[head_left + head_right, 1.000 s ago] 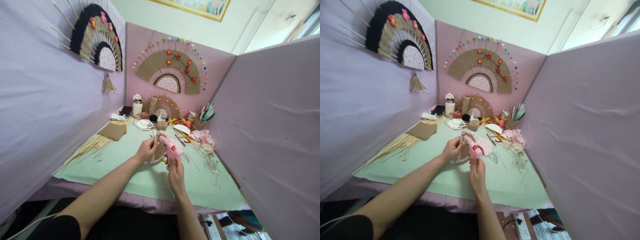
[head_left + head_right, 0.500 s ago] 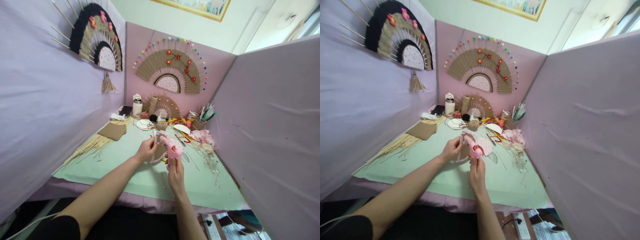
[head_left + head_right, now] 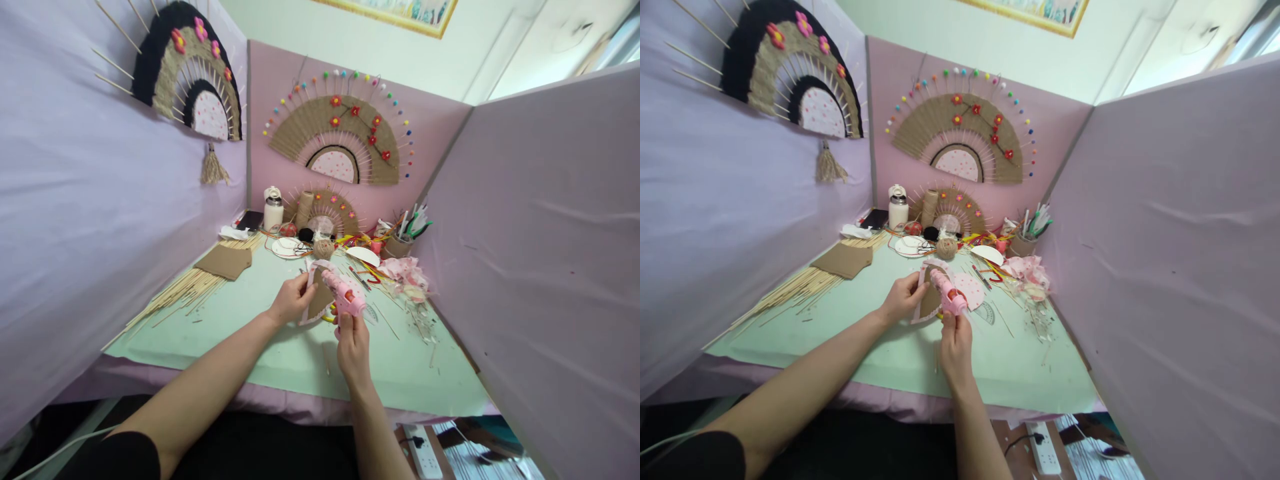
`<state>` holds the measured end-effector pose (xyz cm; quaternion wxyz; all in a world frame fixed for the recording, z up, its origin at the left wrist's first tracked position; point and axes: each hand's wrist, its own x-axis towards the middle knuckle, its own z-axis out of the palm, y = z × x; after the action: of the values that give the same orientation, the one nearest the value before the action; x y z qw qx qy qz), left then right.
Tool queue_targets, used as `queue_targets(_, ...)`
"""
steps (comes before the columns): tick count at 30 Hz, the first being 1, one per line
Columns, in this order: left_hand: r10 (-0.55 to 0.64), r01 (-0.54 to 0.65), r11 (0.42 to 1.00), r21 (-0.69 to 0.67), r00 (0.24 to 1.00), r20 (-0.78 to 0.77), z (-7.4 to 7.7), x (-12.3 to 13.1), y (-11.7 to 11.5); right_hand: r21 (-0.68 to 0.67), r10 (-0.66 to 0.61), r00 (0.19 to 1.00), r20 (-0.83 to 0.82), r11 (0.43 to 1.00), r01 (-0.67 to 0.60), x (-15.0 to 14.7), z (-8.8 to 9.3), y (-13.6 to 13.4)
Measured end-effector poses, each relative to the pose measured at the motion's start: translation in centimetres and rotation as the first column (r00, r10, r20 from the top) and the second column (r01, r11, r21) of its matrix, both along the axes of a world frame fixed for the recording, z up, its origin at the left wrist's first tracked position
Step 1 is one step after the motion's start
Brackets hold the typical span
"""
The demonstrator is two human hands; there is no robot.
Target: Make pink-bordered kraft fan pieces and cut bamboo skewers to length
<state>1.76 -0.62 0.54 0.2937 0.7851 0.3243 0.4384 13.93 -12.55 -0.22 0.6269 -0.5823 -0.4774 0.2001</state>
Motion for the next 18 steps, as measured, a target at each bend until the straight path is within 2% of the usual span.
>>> queue_targets(18,-0.005,0.005,0.999,0.041,1.0,0.014,-0.26,0.1,0.21,-0.042,0.0,0.999,-0.039,0.999,-0.002,0.09,0.0,-0.13)
